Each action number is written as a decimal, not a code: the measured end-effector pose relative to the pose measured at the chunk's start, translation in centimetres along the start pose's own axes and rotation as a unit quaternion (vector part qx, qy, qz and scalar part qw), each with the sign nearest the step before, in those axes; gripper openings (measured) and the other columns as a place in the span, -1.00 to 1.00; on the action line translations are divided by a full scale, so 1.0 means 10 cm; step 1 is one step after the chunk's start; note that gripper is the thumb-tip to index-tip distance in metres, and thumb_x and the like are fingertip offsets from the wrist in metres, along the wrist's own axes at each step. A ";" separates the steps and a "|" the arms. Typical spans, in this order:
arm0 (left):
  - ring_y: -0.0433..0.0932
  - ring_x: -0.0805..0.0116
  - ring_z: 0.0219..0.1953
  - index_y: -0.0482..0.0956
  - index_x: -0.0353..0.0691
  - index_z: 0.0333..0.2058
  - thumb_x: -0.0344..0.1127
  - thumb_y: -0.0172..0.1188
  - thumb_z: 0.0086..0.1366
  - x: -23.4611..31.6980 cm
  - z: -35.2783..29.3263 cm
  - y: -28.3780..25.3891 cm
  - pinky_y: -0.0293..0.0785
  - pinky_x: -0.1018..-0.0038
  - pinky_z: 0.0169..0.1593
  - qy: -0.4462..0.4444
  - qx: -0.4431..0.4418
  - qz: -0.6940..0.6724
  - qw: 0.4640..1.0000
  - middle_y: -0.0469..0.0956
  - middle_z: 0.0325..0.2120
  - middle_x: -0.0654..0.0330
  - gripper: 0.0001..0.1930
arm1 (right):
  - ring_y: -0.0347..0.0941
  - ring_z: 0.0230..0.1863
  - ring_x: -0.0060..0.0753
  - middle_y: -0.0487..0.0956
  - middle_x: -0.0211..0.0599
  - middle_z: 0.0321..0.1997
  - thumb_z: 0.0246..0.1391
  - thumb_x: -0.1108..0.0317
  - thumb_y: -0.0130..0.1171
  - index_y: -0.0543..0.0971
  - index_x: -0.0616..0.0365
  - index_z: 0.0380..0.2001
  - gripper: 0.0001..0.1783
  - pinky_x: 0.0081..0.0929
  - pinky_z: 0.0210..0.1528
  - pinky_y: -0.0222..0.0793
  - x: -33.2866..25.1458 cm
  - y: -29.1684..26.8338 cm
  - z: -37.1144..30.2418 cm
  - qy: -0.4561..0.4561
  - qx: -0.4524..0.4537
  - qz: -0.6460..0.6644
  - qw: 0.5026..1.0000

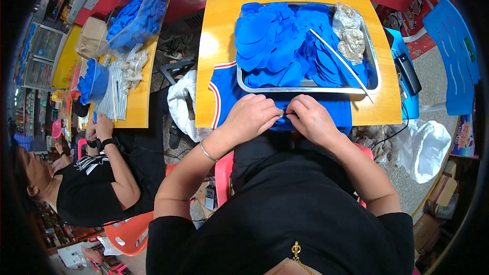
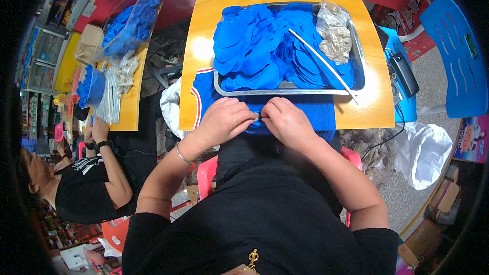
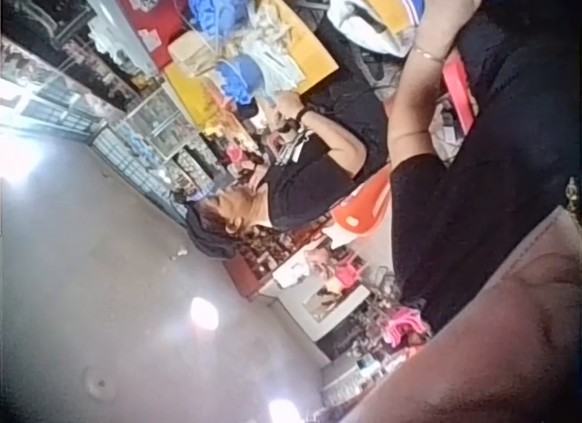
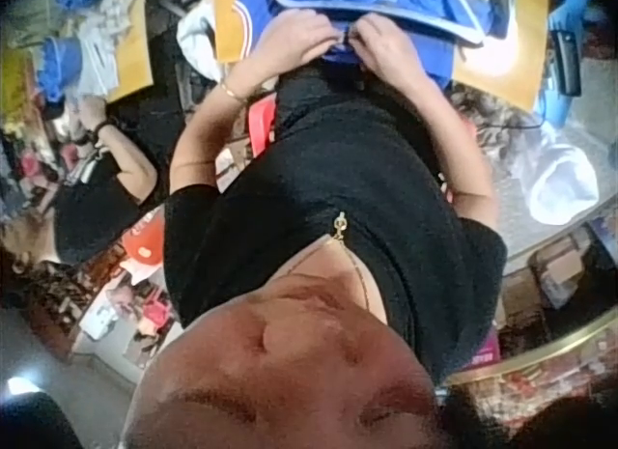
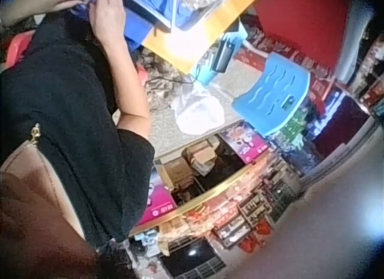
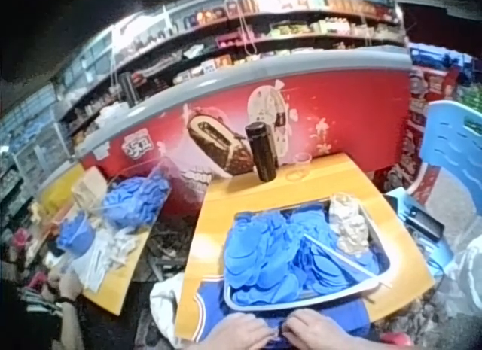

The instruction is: Assembling small blue fabric components by wrapping and securing them around sticks at a workbench.

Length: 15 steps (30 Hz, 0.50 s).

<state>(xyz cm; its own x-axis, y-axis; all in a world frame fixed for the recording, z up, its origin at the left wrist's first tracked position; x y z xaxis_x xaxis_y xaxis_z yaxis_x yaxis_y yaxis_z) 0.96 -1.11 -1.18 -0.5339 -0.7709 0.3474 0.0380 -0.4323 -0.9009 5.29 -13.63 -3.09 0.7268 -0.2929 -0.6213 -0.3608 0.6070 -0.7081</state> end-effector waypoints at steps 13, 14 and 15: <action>0.43 0.27 -0.40 0.56 -0.18 -0.45 -0.33 0.20 0.04 -0.04 0.01 0.01 0.31 0.38 -0.32 -0.012 0.005 -0.019 1.000 0.45 -0.52 0.23 -0.90 | 0.41 -0.25 -0.20 0.42 -0.26 -0.34 -0.21 0.45 0.19 0.43 0.14 -0.52 -0.86 -0.32 -0.29 0.37 -0.02 0.03 0.07 -0.005 -0.004 -0.033 0.999; 0.42 0.27 -0.41 0.55 -0.18 -0.45 -0.33 0.19 0.04 -0.03 0.00 0.02 0.31 0.39 -0.32 -0.002 0.001 -0.018 1.000 0.44 -0.52 0.23 -0.90 | 0.41 -0.27 -0.20 0.42 -0.27 -0.34 -0.23 0.46 0.18 0.42 0.15 -0.53 -0.86 -0.33 -0.30 0.37 -0.03 0.03 0.06 -0.012 0.006 -0.028 1.000; 0.42 0.27 -0.41 0.55 -0.18 -0.45 -0.33 0.19 0.04 -0.02 -0.01 0.02 0.31 0.39 -0.32 0.007 -0.003 -0.017 1.000 0.43 -0.53 0.23 -0.90 | 0.41 -0.28 -0.21 0.42 -0.27 -0.34 -0.24 0.48 0.18 0.42 0.15 -0.53 -0.85 -0.33 -0.31 0.38 -0.04 0.03 0.06 -0.019 0.016 -0.023 0.999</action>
<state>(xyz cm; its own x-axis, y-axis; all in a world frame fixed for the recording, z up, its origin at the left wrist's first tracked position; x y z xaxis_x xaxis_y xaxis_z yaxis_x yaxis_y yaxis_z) 1.04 -0.97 -1.42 -0.5460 -0.7498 0.3738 0.0158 -0.4553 -0.8902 5.24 -12.88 -2.83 0.7643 -0.2923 -0.5748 -0.3088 0.6166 -0.7242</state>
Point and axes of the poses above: each hand's wrist, its own z-axis towards the middle knuckle, its own y-axis out of the palm, x = y × z, the point moved 6 cm from there along z, towards the middle knuckle
